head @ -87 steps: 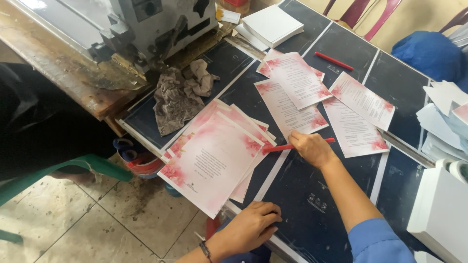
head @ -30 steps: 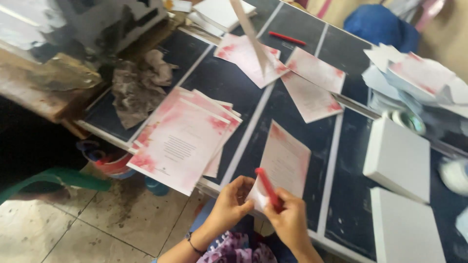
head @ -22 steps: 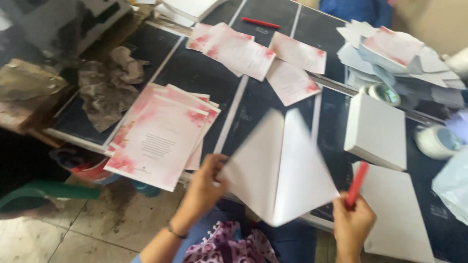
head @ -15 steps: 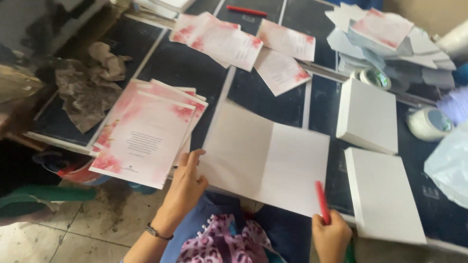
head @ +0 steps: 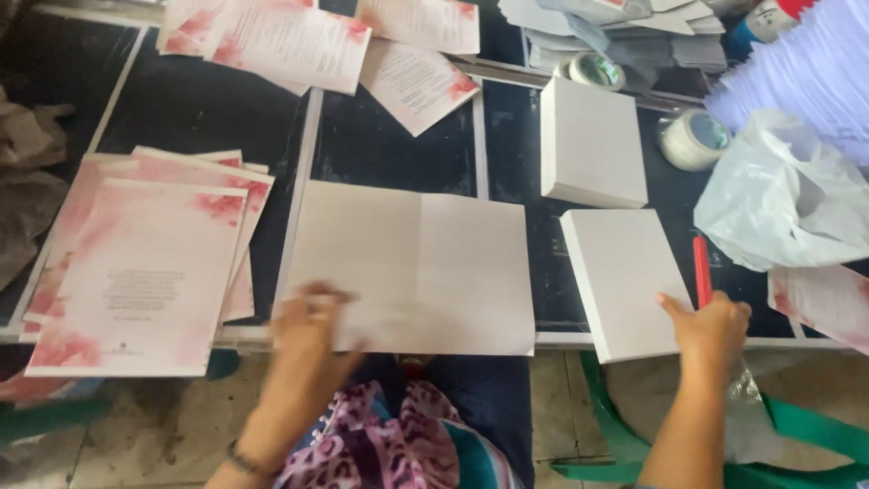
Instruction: Folding printed paper sheets and using a hand tool to crease the folds.
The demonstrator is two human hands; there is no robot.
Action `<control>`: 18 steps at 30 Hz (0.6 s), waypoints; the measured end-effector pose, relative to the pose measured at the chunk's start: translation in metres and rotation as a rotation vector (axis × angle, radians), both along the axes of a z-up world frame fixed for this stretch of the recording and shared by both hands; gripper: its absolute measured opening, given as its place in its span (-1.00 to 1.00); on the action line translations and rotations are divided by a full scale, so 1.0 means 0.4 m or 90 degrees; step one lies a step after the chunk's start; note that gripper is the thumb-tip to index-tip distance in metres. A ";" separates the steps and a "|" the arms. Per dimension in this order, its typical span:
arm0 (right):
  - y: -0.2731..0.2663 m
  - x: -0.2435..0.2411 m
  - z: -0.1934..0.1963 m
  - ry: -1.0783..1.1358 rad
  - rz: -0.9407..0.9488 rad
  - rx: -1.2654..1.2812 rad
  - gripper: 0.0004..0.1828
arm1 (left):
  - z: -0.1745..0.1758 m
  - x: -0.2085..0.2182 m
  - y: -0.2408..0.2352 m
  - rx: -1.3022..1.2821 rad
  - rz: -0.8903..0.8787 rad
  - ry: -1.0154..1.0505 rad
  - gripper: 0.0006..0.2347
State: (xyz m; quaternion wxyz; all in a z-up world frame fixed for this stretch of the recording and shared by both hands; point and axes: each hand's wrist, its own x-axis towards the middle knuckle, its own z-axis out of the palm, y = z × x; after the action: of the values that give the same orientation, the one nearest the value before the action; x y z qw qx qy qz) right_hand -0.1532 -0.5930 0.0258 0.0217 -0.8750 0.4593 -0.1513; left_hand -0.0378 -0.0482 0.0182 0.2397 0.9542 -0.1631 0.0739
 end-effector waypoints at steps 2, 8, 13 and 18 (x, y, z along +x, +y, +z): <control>-0.074 -0.010 -0.034 0.040 0.007 0.058 -0.29 | 0.006 -0.010 -0.072 -0.090 -0.211 0.067 -0.50; -0.082 -0.008 -0.048 0.010 0.010 -0.087 0.01 | -0.052 -0.015 -0.214 -0.034 -0.304 -0.121 -0.74; -0.157 -0.121 -0.056 -0.113 -0.002 0.152 -0.33 | -0.038 0.016 -0.197 -0.081 -0.282 -0.055 -0.78; 0.048 -0.099 -0.025 -0.364 0.189 0.542 -0.89 | 0.055 0.053 -0.164 -0.277 -0.233 0.046 -0.87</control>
State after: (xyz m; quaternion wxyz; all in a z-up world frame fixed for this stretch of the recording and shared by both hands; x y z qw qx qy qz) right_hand -0.1928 -0.5738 0.0157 0.5204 -0.7682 0.3269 -0.1794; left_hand -0.0165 -0.1139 0.0402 0.4541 0.8368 -0.3044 0.0287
